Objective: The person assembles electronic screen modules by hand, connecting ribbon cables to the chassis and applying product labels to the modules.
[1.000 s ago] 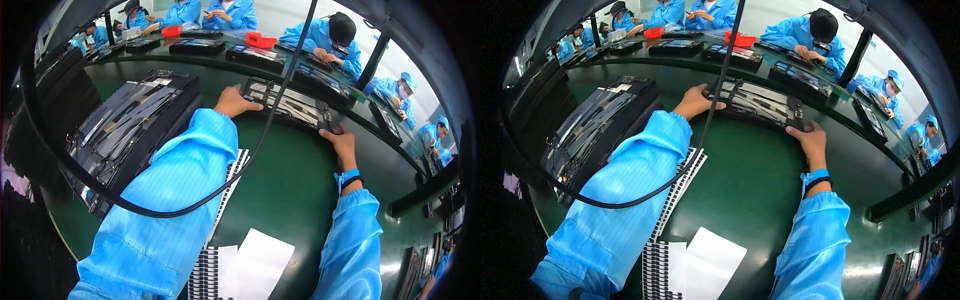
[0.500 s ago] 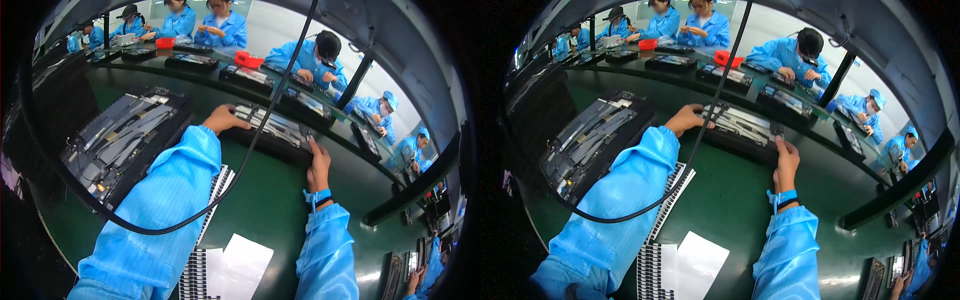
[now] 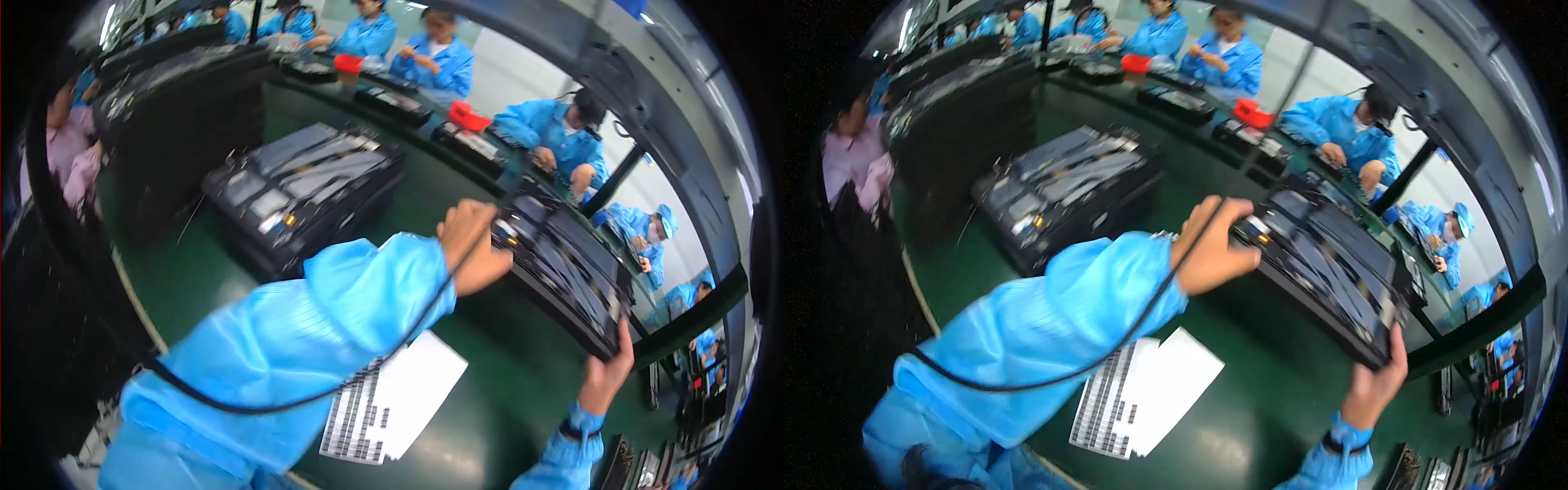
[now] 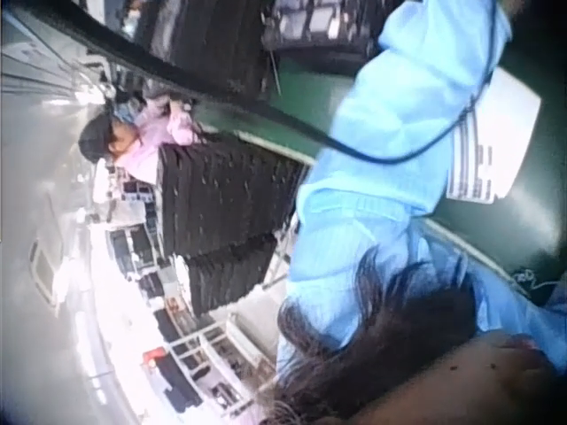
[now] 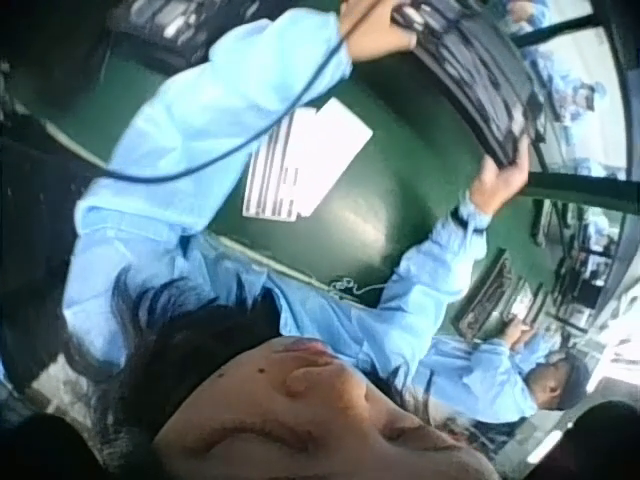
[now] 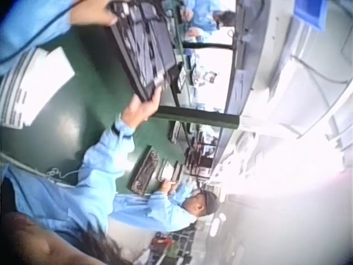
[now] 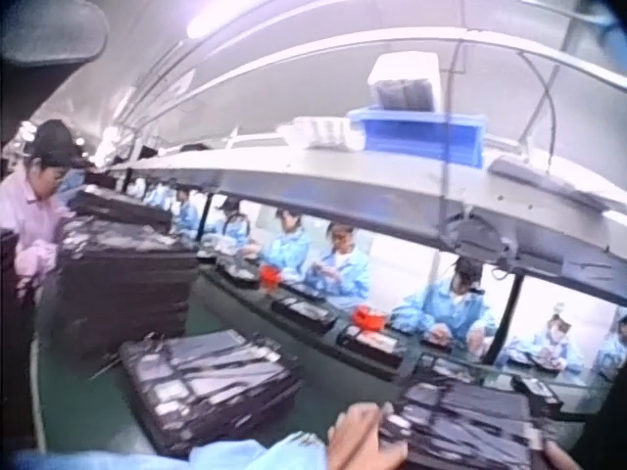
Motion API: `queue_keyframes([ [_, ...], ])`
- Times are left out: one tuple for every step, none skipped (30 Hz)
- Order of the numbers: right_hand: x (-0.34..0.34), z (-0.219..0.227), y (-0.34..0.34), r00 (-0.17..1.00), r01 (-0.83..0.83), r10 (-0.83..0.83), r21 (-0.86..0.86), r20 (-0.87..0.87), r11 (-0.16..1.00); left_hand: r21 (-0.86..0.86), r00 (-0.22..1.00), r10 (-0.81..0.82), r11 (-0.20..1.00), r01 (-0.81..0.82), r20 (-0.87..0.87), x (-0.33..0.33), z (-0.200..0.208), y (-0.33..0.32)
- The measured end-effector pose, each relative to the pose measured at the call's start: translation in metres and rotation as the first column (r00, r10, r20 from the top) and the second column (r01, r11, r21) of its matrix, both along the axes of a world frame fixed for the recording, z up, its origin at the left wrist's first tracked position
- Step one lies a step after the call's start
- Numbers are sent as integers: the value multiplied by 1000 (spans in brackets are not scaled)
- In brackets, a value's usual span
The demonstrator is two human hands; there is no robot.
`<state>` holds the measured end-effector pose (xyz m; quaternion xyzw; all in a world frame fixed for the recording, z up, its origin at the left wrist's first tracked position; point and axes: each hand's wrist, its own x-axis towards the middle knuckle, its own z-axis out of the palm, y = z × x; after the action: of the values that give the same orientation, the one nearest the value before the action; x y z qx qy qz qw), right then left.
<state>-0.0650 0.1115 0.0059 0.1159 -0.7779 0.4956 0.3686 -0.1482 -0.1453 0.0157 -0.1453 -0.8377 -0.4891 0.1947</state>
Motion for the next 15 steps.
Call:
queue_keyframes([
  [27, -1, 24, 997, 44, -46, 26, 62, 999, -39, 983, -133, 991, 129, -129, 31, -16, -6],
  [50, -4, 33, 973, 215, -220, 76, 69, 974, -94, 929, -266, 964, 249, -259, 58, -35, -23],
  [73, -17, 53, 988, 155, -156, 47, 10, 987, -158, 890, -388, 920, 358, -240, 95, -42, -52],
  [93, -17, 50, 966, 256, -257, 83, -8, 963, -310, 879, -474, 830, 463, 44, 122, -39, -81],
  [112, -29, 63, 937, 347, -329, 208, -119, 914, -332, 875, -484, 828, 452, -17, 138, -54, -104],
  [132, -11, 44, 945, 229, -195, -108, 263, 967, -329, 883, -463, 825, 459, 72, 151, -57, -118],
  [147, -16, 36, 937, 264, -183, -262, 297, 928, -346, 880, -466, 814, 467, 92, 159, -66, -126],
  [163, -24, 33, 929, 303, -171, -408, 329, 861, -344, 871, -482, 805, 484, 98, 160, -73, -125],
  [178, -38, 39, 922, 312, -211, -301, 323, 901, -401, 849, -525, 766, 503, 61, 165, -82, -125],
  [185, -57, 45, 918, 319, -249, -198, 310, 927, -464, 822, -569, 722, 514, 25, 166, -86, -125],
  [189, -73, 51, 914, 335, -238, -277, 330, 901, -422, 771, -633, 682, 598, 69, 162, -84, -121],
  [191, -77, 46, 924, 279, -193, -237, 330, 931, -429, 747, -663, 662, 614, 47, 158, -87, -115],
  [187, -77, 59, 919, 207, 42, -568, 392, 797, -440, 745, -666, 658, 611, 38, 154, -86, -110],
  [182, -75, 72, 891, 159, 282, -827, 355, 540, -451, 743, -668, 655, 606, 29, 151, -85, -107],
  [175, -68, 60, 891, 219, 214, -792, 400, 570, -455, 726, -687, 636, 623, 35, 147, -84, -103],
])
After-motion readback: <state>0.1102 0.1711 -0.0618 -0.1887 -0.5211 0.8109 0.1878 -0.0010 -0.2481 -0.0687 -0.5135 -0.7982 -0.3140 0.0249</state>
